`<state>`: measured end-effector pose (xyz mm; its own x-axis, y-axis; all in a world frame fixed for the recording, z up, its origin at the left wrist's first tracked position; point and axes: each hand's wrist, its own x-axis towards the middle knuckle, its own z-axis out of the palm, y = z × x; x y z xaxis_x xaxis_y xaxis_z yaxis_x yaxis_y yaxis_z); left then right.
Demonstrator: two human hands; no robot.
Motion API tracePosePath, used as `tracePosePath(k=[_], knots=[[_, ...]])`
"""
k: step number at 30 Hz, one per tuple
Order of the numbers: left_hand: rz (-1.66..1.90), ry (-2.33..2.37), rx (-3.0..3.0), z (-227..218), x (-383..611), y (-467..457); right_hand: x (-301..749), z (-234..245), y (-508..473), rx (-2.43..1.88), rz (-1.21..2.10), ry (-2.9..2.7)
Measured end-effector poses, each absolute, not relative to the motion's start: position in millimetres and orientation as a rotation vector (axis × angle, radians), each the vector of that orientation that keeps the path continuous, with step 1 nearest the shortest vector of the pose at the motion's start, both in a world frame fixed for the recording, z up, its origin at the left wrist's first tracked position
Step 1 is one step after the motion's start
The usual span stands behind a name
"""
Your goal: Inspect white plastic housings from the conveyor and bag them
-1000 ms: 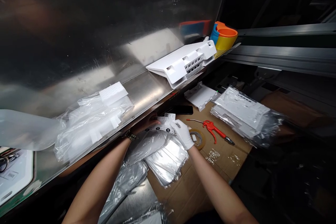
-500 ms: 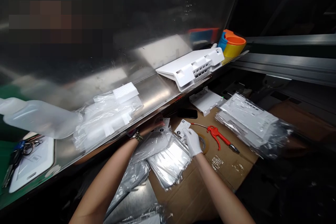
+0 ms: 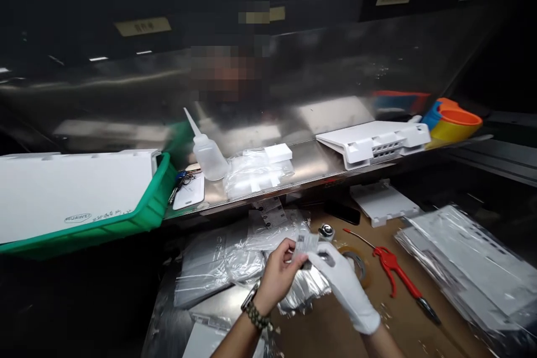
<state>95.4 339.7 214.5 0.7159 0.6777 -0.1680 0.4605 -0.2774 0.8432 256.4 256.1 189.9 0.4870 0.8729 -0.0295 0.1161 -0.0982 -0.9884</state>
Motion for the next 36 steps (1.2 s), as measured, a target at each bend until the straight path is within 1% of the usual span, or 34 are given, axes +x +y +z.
tracePosePath(k=[2,4,6,8,11,15,17,19,22,25,31,36], knots=[[0.302,0.941,2.0,220,77,333,251,202,246,-1.64,0.55,-1.102],[0.315,0.935,2.098,231,62,328,248,222,236,-1.62,0.359,-1.441],[0.311,0.87,2.201,245,53,323,243,244,228,-1.602,0.305,-1.734],[0.331,0.803,2.294,259,52,319,240,261,223,-1.679,0.325,-1.846],[0.486,0.777,2.42,285,55,327,249,268,217,-1.781,0.398,-1.782],[0.86,1.021,2.546,332,59,373,283,254,205,-1.83,0.473,-1.56],[0.901,1.099,2.608,351,62,400,303,248,195,-1.848,0.49,-1.499],[0.838,1.123,2.673,363,65,419,321,243,185,-1.836,0.495,-1.456],[0.761,1.159,2.737,368,68,427,344,237,169,-1.815,0.493,-1.385],[0.794,1.189,2.767,363,69,420,366,230,156,-1.799,0.486,-1.347],[1.081,1.169,2.754,347,67,413,397,214,134,-1.808,0.481,-1.349],[1.242,1.105,2.771,333,82,416,409,208,126,-1.812,0.529,-1.373]])
